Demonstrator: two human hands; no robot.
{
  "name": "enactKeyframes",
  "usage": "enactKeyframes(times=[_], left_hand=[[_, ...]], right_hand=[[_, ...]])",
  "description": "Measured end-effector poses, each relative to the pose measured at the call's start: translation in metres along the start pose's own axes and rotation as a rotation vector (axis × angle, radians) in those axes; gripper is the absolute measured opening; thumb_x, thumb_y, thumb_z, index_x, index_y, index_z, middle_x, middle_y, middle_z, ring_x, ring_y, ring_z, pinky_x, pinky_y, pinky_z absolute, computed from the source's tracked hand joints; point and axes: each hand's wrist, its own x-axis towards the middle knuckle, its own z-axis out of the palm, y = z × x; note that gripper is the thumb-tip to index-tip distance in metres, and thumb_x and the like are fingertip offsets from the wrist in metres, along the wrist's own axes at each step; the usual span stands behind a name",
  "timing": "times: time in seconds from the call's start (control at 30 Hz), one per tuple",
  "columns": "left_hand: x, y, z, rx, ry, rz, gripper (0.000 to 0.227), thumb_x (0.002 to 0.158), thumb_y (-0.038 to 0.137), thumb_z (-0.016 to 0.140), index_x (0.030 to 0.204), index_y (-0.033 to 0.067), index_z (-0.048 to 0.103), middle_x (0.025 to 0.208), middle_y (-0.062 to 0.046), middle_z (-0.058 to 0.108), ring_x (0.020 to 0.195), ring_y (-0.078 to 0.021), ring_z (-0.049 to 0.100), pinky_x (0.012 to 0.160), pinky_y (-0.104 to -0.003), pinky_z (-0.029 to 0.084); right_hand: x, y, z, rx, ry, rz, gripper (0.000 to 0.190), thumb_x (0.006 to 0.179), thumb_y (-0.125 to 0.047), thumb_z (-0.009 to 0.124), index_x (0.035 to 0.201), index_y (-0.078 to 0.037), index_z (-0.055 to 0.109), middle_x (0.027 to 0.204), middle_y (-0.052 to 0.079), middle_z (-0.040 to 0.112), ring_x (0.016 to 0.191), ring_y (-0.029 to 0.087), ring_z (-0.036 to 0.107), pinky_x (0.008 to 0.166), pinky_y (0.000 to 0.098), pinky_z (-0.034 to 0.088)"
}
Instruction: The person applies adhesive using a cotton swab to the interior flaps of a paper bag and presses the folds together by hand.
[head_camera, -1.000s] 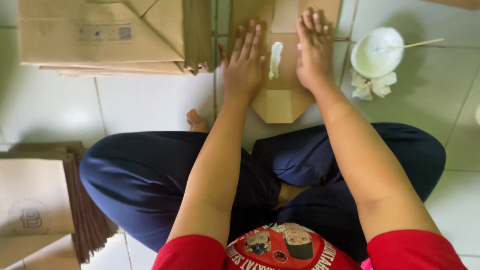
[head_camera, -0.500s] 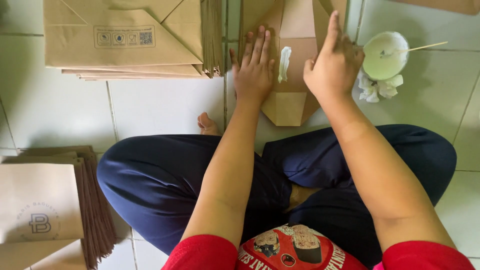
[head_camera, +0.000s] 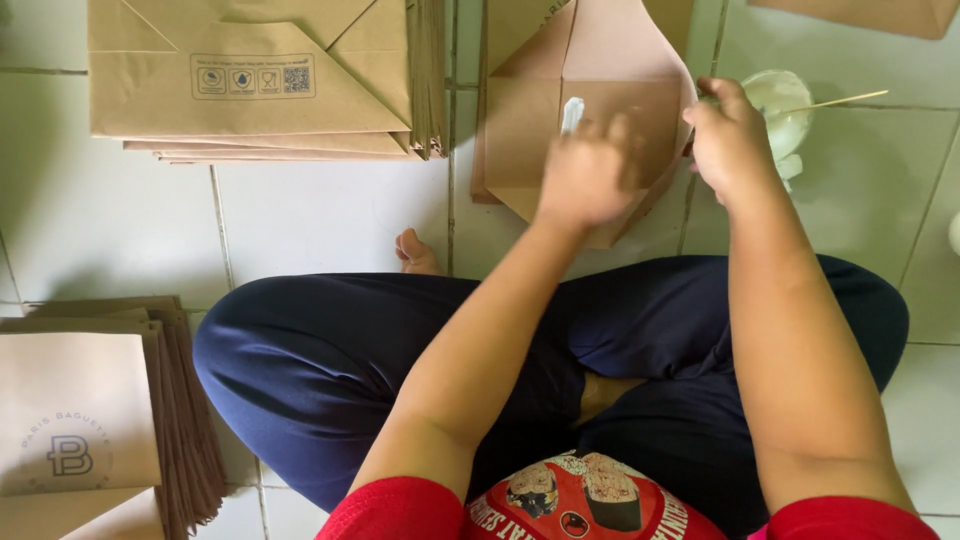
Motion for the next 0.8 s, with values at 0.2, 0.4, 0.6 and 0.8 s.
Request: enactKeyframes(times=[0.2,0.4,0.6,0.8], left_hand=[[-0.012,0.062,-0.014,-0.409,-0.209,0.01,0.051,0.099,0.034,0.05,0.145,0.0131,0.05,0.127,-0.009,0.068,0.107,-0.0398,0.063,0.079,-0.056,0.053],[-0.005,0.06,-0.025,-0.332,-0.158,0.032,0.044,0.096,0.036,0.053,0.129,0.0084,0.058,0.108,-0.014,0.059,0.099,-0.0432,0.057,0.069,-0.059,0.053],[0.002,0.059,-0.041,-0.404,-0.208,-0.035,0.046,0.098,0.03,0.047,0.135,0.006,0.061,0.103,-0.016,0.072,0.098,-0.0455,0.066,0.071,-0.061,0.054],[0.006,0.063,-0.055,-0.485,-0.405,-0.153,0.048,0.099,0.035,0.042,0.139,0.0122,0.058,0.105,-0.02,0.073,0.091,-0.0451,0.069,0.065,-0.059,0.055]], right_hand=[[0.003,0.012,-0.012,0.138,-0.058,0.035,0.042,0.092,-0.023,0.044,0.13,-0.023,0.062,0.11,0.0,0.067,0.089,0.015,0.061,0.067,0.0325,0.046],[0.024,0.078,-0.067,0.241,-0.11,-0.21,0.028,0.113,-0.022,0.046,0.14,-0.017,0.052,0.119,0.015,0.072,0.082,0.022,0.072,0.065,0.0283,0.053],[0.029,0.13,-0.129,0.041,0.304,-0.209,0.021,0.117,-0.019,0.06,0.135,-0.011,0.067,0.09,0.0,0.071,0.066,0.007,0.061,0.063,0.0218,0.053],[0.071,0.17,-0.116,0.164,0.328,-0.133,0.024,0.11,-0.027,0.073,0.131,-0.016,0.068,0.086,-0.003,0.067,0.076,0.003,0.07,0.055,0.0205,0.054]])
